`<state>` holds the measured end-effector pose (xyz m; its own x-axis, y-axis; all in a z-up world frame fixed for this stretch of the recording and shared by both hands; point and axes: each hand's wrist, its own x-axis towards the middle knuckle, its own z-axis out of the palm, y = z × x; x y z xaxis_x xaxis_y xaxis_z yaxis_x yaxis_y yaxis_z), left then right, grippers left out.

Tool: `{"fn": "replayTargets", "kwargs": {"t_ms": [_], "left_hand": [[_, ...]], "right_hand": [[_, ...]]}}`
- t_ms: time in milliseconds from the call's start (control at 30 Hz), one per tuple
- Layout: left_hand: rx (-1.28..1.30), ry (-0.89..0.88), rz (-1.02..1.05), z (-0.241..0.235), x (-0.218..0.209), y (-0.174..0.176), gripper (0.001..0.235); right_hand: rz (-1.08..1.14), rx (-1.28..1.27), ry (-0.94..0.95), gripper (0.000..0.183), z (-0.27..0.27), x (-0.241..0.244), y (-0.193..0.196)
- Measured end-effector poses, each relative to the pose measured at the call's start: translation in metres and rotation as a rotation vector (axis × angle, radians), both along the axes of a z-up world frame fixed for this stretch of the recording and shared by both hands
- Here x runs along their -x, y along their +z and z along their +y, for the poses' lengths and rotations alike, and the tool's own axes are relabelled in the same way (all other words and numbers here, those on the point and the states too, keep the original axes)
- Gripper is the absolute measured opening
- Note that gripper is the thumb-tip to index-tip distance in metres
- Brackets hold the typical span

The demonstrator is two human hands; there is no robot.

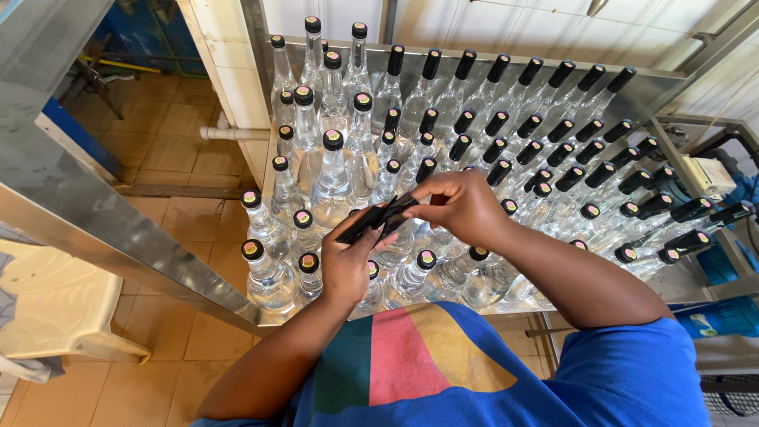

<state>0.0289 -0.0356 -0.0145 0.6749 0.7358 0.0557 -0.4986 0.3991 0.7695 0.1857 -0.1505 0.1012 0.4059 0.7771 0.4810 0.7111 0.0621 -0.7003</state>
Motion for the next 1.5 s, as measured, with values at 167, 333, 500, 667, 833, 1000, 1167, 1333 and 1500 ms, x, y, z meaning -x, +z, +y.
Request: {"fn": "replayTargets", "kwargs": {"t_ms": [167, 333, 500, 667, 833, 1000, 1167, 1333, 1500], "left_hand": [[0.005, 0.063, 0.141, 0.009, 0.006, 0.007, 0.031], [0.181, 0.212, 0.046, 0.024, 0.0, -0.02, 0.03], [0.208, 0.224, 0.087, 0.018, 0.004, -0.008, 0.029], [0.215, 0.22, 0.089, 0.023, 0.007, -0.018, 0.029], [0.22, 0.24, 0.084, 0.024, 0.01, -0.017, 0.029], [0.216, 0.239, 0.079, 0.023, 0.011, -0.014, 0.029], [0.211, 0.226, 0.07, 0.021, 0.013, -0.012, 0.031], [0.206, 0.228, 0.067, 0.019, 0.009, -0.012, 0.031], [0.192, 0.222, 0.079, 0.018, 0.008, -0.01, 0.031]], "right_hand": [[0.382, 0.535, 0.228, 0.042, -0.007, -0.073, 0.007], [0.151, 0.486, -0.151, 0.03, 0.031, -0.147, -0.027], [-0.086, 0.703, -0.297, 0.019, 0.076, -0.216, -0.115], [-0.279, 0.651, -0.202, 0.021, 0.095, -0.212, -0.122], [-0.283, 0.655, -0.092, 0.02, 0.111, -0.215, -0.126], [-0.169, 0.641, -0.076, 0.015, 0.127, -0.198, -0.117], [-0.371, 0.35, -0.009, 0.024, 0.125, -0.205, -0.111], [-0.695, 0.412, 0.41, 0.046, 0.132, -0.188, -0.102], [-0.785, 0.678, 0.398, 0.029, 0.161, -0.206, -0.149]]}}
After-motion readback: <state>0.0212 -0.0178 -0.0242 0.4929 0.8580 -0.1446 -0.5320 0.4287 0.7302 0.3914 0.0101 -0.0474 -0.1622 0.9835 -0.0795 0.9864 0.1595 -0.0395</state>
